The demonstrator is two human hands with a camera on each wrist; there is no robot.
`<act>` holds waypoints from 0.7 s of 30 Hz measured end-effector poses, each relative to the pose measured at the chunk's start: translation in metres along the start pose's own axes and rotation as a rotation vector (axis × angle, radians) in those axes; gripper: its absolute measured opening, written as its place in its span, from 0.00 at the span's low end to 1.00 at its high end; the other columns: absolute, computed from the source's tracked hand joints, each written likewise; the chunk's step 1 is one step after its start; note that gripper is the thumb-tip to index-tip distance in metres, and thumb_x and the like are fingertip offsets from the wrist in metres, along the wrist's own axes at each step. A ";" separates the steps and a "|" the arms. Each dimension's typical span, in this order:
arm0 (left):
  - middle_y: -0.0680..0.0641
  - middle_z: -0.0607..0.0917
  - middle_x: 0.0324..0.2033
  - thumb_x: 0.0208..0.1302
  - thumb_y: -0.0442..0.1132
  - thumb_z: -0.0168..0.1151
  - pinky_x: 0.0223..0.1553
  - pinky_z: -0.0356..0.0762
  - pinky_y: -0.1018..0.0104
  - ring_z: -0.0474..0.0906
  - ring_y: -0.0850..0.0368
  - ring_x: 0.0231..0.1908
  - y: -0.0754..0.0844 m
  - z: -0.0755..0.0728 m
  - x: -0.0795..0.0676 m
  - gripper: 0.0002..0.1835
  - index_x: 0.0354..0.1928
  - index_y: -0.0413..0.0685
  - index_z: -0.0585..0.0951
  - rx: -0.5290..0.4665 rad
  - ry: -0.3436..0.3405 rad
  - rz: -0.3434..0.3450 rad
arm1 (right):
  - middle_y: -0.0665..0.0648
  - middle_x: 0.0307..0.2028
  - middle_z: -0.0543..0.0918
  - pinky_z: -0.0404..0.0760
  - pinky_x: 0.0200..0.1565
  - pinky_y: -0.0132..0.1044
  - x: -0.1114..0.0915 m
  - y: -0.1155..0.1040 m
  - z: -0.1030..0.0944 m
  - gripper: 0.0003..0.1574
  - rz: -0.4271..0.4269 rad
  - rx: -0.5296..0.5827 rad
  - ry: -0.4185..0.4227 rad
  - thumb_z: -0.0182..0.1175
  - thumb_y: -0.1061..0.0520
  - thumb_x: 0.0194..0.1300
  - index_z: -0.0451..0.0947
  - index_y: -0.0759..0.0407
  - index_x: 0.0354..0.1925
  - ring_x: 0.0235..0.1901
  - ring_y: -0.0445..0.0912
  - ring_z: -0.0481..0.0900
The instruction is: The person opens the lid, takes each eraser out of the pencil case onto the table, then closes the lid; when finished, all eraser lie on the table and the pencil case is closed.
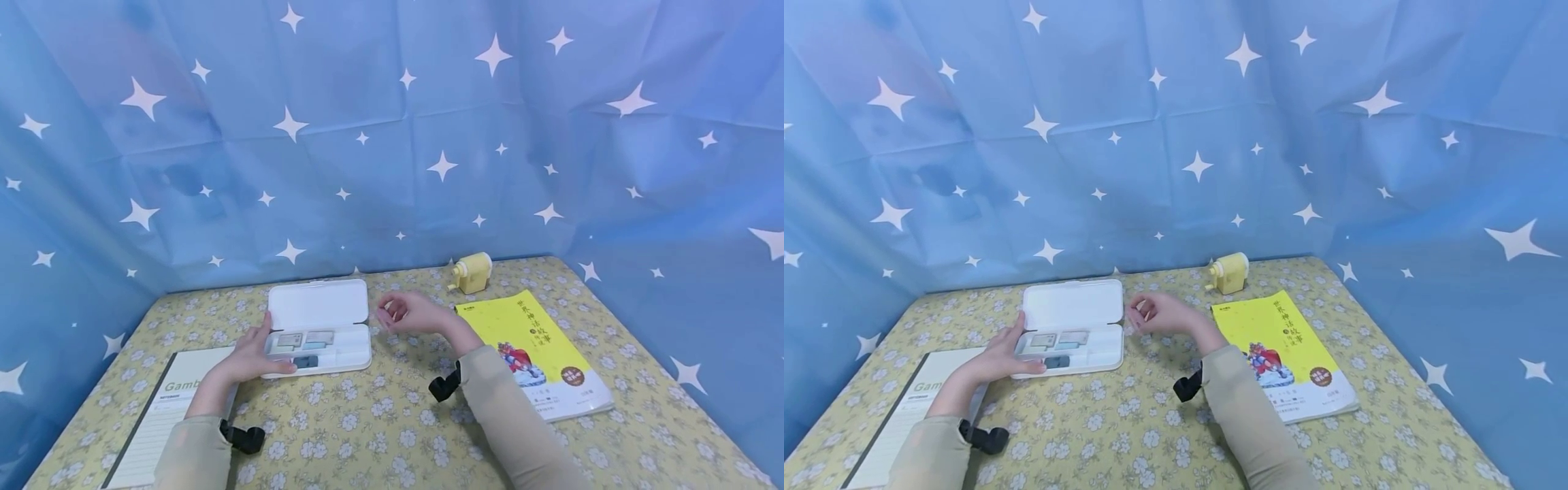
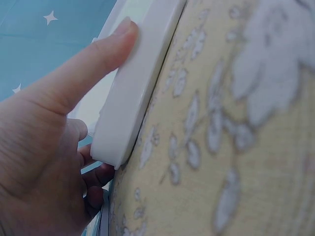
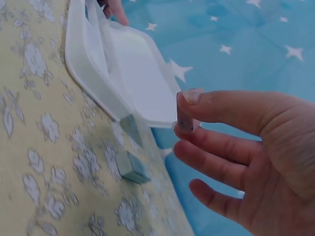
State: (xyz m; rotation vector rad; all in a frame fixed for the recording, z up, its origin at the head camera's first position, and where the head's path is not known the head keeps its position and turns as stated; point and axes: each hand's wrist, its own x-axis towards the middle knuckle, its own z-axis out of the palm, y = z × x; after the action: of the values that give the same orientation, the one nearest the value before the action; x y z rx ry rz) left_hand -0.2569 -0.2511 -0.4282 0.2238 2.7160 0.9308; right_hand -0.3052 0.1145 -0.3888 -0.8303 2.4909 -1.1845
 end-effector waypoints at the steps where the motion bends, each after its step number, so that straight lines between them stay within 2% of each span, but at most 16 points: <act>1: 0.22 0.35 0.70 0.47 0.62 0.74 0.58 0.41 0.23 0.29 0.21 0.67 0.000 0.000 0.000 0.72 0.75 0.48 0.28 0.003 0.001 0.002 | 0.53 0.38 0.81 0.80 0.41 0.41 -0.001 0.001 -0.002 0.23 0.005 0.001 0.016 0.67 0.62 0.60 0.76 0.53 0.54 0.40 0.46 0.79; 8: 0.22 0.35 0.70 0.48 0.62 0.73 0.58 0.43 0.22 0.30 0.21 0.67 0.001 0.000 0.002 0.72 0.75 0.49 0.27 0.011 0.000 0.006 | 0.54 0.37 0.81 0.79 0.38 0.42 -0.007 0.009 -0.010 0.22 0.051 0.037 0.104 0.67 0.58 0.60 0.75 0.54 0.52 0.37 0.48 0.79; 14: 0.22 0.34 0.69 0.48 0.61 0.74 0.58 0.41 0.22 0.29 0.21 0.67 0.001 0.000 0.002 0.72 0.75 0.49 0.27 -0.002 -0.005 0.006 | 0.55 0.36 0.81 0.79 0.38 0.42 -0.009 0.015 -0.013 0.21 0.042 0.026 0.123 0.69 0.60 0.59 0.76 0.54 0.51 0.36 0.48 0.79; 21: 0.20 0.37 0.69 0.47 0.62 0.74 0.58 0.44 0.22 0.32 0.19 0.67 0.001 0.000 0.001 0.73 0.75 0.46 0.28 0.028 0.003 0.010 | 0.54 0.35 0.81 0.79 0.37 0.41 -0.010 0.021 -0.014 0.22 0.050 0.034 0.139 0.68 0.60 0.59 0.76 0.57 0.52 0.35 0.47 0.79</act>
State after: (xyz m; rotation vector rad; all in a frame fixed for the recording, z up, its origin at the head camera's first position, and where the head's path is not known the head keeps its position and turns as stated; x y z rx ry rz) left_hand -0.2576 -0.2501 -0.4283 0.2419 2.7345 0.8966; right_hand -0.3115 0.1403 -0.3963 -0.6947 2.5763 -1.3049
